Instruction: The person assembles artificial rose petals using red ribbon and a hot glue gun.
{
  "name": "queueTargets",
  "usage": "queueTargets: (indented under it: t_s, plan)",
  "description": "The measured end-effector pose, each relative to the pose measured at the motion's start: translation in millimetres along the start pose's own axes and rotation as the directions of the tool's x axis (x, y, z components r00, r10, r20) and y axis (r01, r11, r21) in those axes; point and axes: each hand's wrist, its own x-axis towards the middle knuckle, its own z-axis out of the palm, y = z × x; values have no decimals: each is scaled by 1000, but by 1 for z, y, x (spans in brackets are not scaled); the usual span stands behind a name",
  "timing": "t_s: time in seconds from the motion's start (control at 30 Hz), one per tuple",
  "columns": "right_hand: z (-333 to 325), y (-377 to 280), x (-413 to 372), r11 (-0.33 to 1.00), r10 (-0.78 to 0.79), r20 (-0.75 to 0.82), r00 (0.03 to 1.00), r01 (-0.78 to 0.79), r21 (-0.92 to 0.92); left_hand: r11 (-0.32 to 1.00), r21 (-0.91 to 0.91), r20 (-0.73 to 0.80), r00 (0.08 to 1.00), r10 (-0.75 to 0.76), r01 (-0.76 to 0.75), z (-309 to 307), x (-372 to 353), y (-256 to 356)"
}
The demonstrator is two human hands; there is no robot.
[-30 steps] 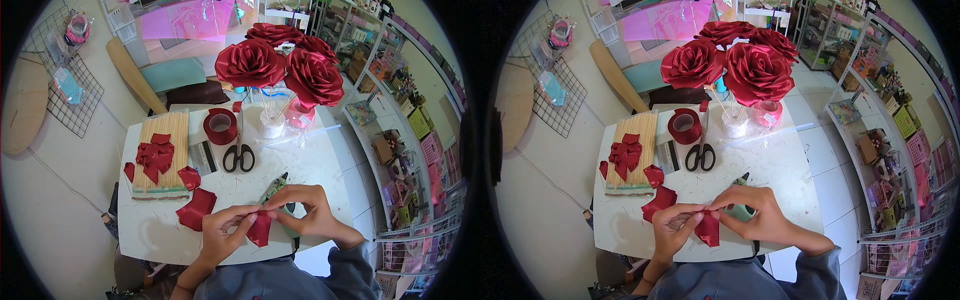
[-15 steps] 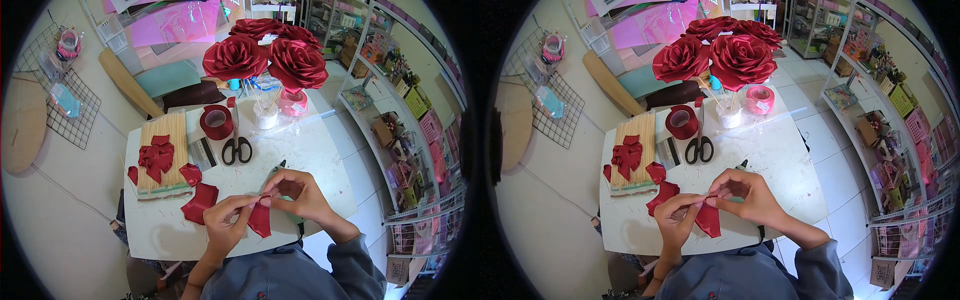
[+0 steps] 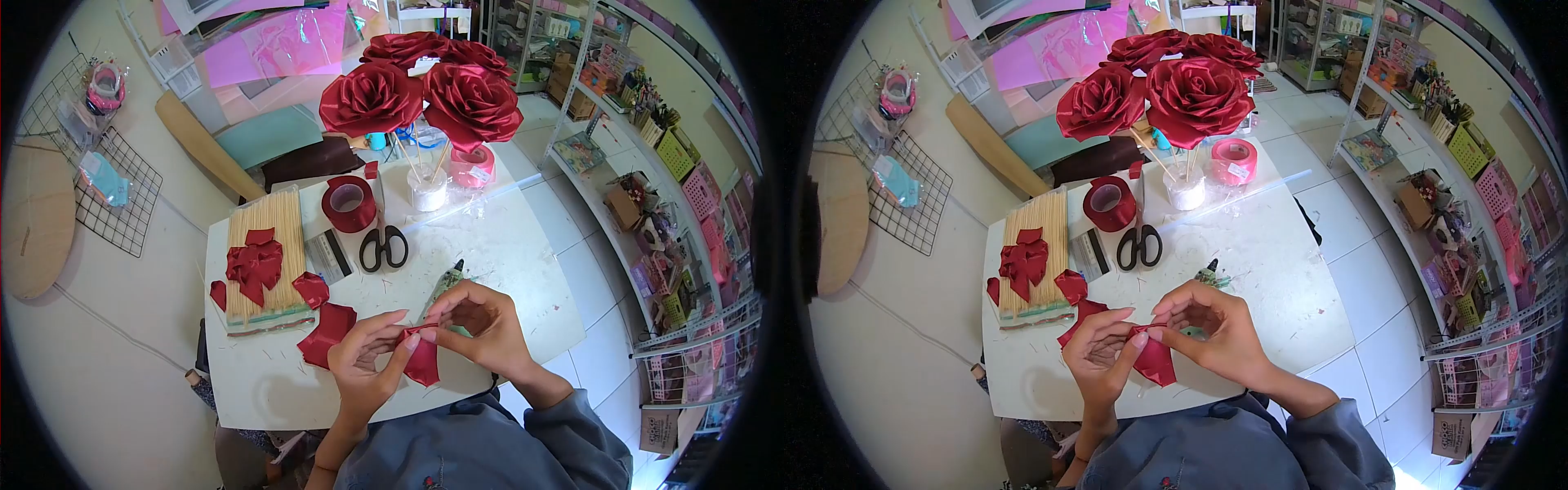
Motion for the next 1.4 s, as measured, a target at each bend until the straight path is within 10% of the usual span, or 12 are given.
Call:
queueTargets:
  t_s: [0.43,0.83,1.4]
  plan:
    - [14,14,-3,984,-174,-131,976,179,22,960,194,-87,971,224,-204,7,-2,-13]
    - [-4,7,-3,971,74,-147,986,-37,237,977,133,-108,977,181,-167,5,-1,-12]
    - [11,6,-9,977,36,-109,993,-58,-204,784,456,54,892,448,-421,3,-1,-12]
